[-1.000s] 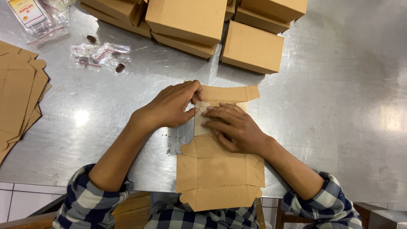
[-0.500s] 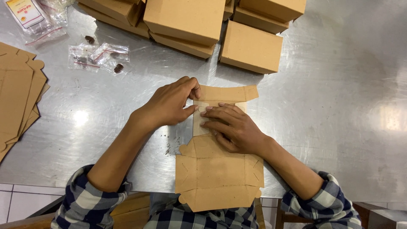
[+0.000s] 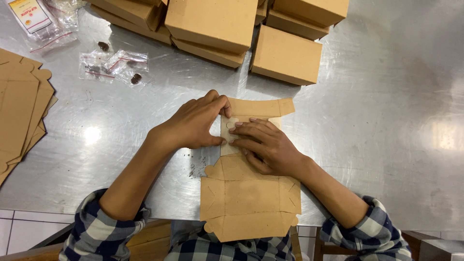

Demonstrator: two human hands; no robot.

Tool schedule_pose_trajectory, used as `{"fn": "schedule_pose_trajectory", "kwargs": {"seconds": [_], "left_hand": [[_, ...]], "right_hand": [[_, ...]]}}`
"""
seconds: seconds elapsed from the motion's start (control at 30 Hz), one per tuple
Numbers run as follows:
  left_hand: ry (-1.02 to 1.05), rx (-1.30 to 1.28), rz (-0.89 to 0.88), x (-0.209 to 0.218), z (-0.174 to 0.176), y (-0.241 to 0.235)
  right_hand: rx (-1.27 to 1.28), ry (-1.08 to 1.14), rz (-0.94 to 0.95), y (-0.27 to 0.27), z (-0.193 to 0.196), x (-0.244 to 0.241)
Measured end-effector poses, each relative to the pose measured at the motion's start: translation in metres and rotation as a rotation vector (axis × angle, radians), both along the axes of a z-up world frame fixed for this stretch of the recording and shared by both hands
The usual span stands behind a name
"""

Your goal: Assembling cardboard boxes by folding flaps and interlocking tabs on a stainless steel table.

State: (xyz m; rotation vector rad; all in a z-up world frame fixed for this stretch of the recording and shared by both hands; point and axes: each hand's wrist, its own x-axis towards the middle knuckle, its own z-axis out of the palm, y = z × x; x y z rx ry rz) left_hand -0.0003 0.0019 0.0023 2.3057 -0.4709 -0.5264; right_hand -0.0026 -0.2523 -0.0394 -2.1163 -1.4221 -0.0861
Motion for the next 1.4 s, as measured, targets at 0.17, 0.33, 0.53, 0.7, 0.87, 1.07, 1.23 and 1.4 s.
{"fn": "schedule_pose_trajectory", "kwargs": {"seconds": [0.17, 0.33, 0.53, 0.7, 0.87, 1.07, 1.23, 1.4], "left_hand": [[-0.009, -0.013, 0.003, -0.003, -0.008, 0.000], [-0.015, -0.001, -0.006, -0.009, -0.001, 0.001], [-0.035, -0.015, -0.036, -0.011, -0.001, 0.000], [-0.080, -0.008, 0.015, -0.018, -0.002, -0.003], [-0.202, 0.051, 0.137, -0.043, -0.001, -0.025], [-0.331, 0.021, 0.409, -0.079, -0.017, -0.041], [-0.415, 0.016, 0.547, -0.095, -0.040, -0.041], [-0.452, -0.491, 0.749, -0.122, -0.021, -0.051]], "right_hand": [[0.029, -0.013, 0.019, 0.001, 0.000, -0.002], [0.056, -0.083, 0.003, 0.002, -0.001, -0.003], [0.097, -0.117, -0.032, -0.003, -0.006, -0.001], [0.176, -0.034, -0.147, -0.007, -0.007, 0.002], [0.069, 0.013, -0.257, -0.027, 0.012, 0.006], [-0.251, 0.128, -0.428, -0.064, 0.039, 0.020], [-0.387, 0.261, -0.514, -0.080, 0.044, 0.023], [-0.037, 0.712, -0.401, -0.089, 0.026, 0.036]]}}
